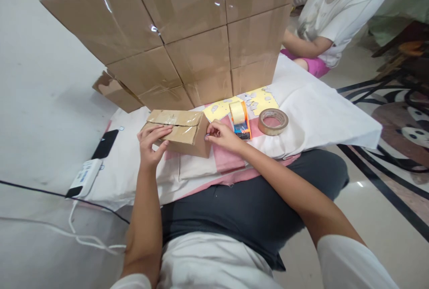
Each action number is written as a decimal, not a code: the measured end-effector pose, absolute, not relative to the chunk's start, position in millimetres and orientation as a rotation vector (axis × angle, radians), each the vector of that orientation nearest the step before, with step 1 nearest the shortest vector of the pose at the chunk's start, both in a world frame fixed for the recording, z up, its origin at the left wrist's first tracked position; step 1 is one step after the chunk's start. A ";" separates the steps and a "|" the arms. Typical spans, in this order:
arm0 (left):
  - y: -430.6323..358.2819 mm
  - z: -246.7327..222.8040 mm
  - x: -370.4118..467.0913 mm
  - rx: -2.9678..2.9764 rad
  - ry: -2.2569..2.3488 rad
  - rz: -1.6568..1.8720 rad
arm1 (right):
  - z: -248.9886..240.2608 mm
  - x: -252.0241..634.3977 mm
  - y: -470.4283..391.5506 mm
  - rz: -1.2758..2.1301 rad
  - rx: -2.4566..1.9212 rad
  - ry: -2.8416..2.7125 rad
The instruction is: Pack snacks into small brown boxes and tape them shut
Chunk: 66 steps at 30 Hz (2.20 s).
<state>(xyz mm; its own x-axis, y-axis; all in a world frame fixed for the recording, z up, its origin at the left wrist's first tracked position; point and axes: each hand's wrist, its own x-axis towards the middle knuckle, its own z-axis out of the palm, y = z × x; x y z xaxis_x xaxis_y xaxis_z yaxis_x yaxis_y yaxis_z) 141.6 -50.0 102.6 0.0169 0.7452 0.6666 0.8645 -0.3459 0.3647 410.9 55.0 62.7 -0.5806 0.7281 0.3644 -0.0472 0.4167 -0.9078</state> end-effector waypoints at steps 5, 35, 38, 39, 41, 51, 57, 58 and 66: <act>-49.4 103.1 139.9 -2.158 -1.653 -1.229 | 63.2 411.8 59.7 1.381 -0.532 -1.806; -56.7 68.5 253.5 -1.701 -1.739 -1.273 | 58.7 402.6 58.0 1.159 -0.565 -1.969; -56.9 66.4 254.0 -1.689 -1.766 -1.284 | 61.0 402.7 58.9 1.173 -0.552 -1.972; -56.8 65.4 254.1 -1.686 -1.778 -1.288 | 61.6 402.5 59.0 1.176 -0.553 -1.972; -56.1 63.1 253.8 -1.684 -1.796 -1.293 | 62.5 402.1 58.8 1.175 -0.554 -1.965; -57.1 61.9 253.4 -1.719 -1.822 -1.335 | 69.3 411.5 57.1 1.314 -0.540 -1.988; -58.0 63.5 254.1 -1.677 -1.767 -1.350 | 65.6 406.6 55.6 1.244 -0.576 -1.978; -57.7 63.4 253.8 -1.670 -1.745 -1.354 | 64.1 405.3 55.1 1.233 -0.574 -1.970; -50.2 61.2 245.4 -1.697 -1.545 -1.354 | 53.4 404.2 54.8 1.135 -0.600 -1.985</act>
